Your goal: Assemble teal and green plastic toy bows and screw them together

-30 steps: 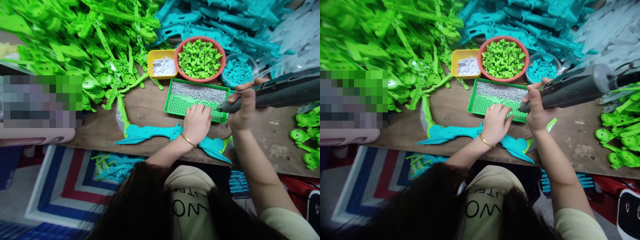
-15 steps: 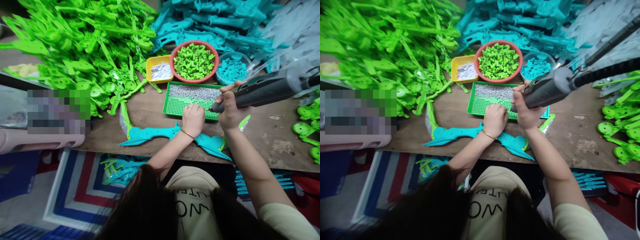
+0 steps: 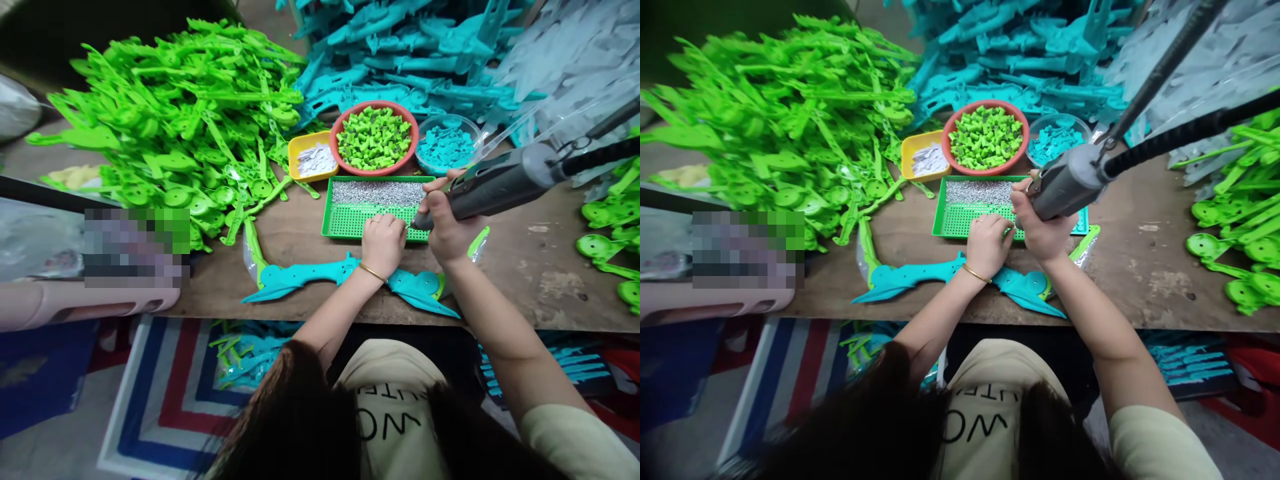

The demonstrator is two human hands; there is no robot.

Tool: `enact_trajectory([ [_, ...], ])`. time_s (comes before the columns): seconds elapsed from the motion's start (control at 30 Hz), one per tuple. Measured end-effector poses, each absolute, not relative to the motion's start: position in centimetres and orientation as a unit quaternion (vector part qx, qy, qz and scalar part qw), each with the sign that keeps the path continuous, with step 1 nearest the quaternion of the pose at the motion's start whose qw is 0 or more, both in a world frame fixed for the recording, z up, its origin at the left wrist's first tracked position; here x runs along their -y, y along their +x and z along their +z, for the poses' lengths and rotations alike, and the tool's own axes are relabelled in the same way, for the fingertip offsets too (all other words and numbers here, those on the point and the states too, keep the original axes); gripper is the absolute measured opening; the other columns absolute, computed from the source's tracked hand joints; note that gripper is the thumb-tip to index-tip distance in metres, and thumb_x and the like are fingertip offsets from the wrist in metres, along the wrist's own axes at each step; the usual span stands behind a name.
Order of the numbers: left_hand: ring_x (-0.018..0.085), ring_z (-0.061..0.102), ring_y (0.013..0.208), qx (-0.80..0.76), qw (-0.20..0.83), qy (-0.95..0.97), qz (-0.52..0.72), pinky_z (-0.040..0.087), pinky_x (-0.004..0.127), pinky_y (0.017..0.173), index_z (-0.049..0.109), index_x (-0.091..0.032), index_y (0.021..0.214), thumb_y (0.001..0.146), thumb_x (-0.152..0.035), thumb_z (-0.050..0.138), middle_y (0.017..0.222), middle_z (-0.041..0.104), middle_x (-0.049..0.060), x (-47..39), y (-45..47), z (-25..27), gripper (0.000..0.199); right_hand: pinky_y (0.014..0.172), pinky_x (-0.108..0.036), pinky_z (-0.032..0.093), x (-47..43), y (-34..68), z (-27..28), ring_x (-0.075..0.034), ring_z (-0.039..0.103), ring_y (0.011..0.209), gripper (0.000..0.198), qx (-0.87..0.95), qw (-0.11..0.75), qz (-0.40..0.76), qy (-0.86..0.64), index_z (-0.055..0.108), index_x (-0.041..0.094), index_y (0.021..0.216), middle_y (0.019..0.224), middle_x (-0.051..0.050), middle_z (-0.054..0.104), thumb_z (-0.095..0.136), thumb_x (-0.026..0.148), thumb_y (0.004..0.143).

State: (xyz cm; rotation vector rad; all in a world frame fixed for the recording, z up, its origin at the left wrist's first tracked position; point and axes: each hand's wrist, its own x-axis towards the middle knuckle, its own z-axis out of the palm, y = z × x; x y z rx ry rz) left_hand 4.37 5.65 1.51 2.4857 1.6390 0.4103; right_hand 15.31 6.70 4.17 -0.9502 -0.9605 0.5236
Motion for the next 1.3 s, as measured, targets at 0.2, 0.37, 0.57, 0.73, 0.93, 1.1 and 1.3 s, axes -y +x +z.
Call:
enact_trajectory([
  [0.2,0.024,0.055,0.099,-0.533,0.092,0.828,0.149,0.04,0.037,0.083,0.067,-0.023,0.104,0.09,-0.028,0.06,0.104,0.065,0.006,-5.6,4.4,1.8,0.016,0.051,-0.028,0.054,-6.2,15.7,4.6,-0.01,0.06,0.052,0.03,0.431,0.761,0.255,-0.413,0.059,0.026,0.097,0.082,0.004,0.066,0.072,0.045,0.078],
  [0.37,0.021,0.056,0.099,-0.513,0.122,0.831,0.178,0.039,0.036,0.085,0.068,-0.022,0.096,0.094,-0.03,0.054,0.103,0.066,0.004,-5.6,5.0,2.0,0.016,0.05,-0.029,0.054,-5.5,16.0,5.4,-0.01,0.06,0.052,0.03,0.441,0.764,0.246,-0.402,0.06,0.03,0.102,0.084,0.004,0.065,0.071,0.044,0.079],
  [0.57,0.022,0.055,0.109,-0.398,0.159,0.88,0.204,0.04,0.037,0.095,0.063,-0.018,0.115,0.095,-0.045,0.051,0.117,0.064,0.01,-0.7,5.1,2.2,0.036,0.045,-0.029,0.046,-5.7,21.8,6.3,-0.01,0.055,0.046,0.028,0.444,0.794,0.154,-0.386,0.063,0.029,0.1,0.08,0.003,0.069,0.075,0.039,0.076],
  [0.73,0.032,0.052,0.117,-0.268,0.136,0.942,0.15,0.036,0.05,0.103,0.058,-0.019,0.128,0.075,-0.076,0.056,0.127,0.06,0.014,3.1,4.1,0.4,0.078,0.046,-0.031,0.047,-6.4,27.9,4.7,-0.012,0.053,0.047,0.028,0.398,0.752,0.074,-0.521,0.062,0.031,0.092,0.075,0.002,0.068,0.078,0.044,0.073],
  [0.93,0.029,0.055,0.115,-0.283,0.11,0.942,0.145,0.041,0.046,0.099,0.061,-0.024,0.125,0.082,-0.061,0.062,0.13,0.061,0.01,2.9,4.0,-0.5,0.057,0.049,-0.031,0.048,-6.4,29.5,2.4,-0.011,0.056,0.049,0.026,0.409,0.728,0.094,-0.541,0.062,0.029,0.095,0.076,0.002,0.067,0.076,0.041,0.076],
  [1.1,0.028,0.055,0.114,-0.284,0.122,0.938,0.158,0.041,0.045,0.098,0.062,-0.025,0.123,0.082,-0.062,0.06,0.129,0.062,0.01,2.8,4.0,-0.6,0.056,0.047,-0.028,0.047,-6.6,29.6,1.7,-0.01,0.055,0.047,0.028,0.399,0.735,0.104,-0.539,0.063,0.029,0.092,0.068,0.005,0.062,0.076,0.044,0.073],
  [1.3,0.03,0.053,0.119,-0.287,0.145,0.935,0.149,0.038,0.05,0.103,0.063,-0.024,0.124,0.082,-0.062,0.06,0.131,0.058,0.014,2.7,3.9,-0.9,0.057,0.052,-0.029,0.051,-6.5,28.8,1.9,-0.011,0.057,0.048,0.036,0.4,0.702,0.117,-0.577,0.06,0.02,0.086,0.062,0.004,0.059,0.075,0.049,0.072],
])
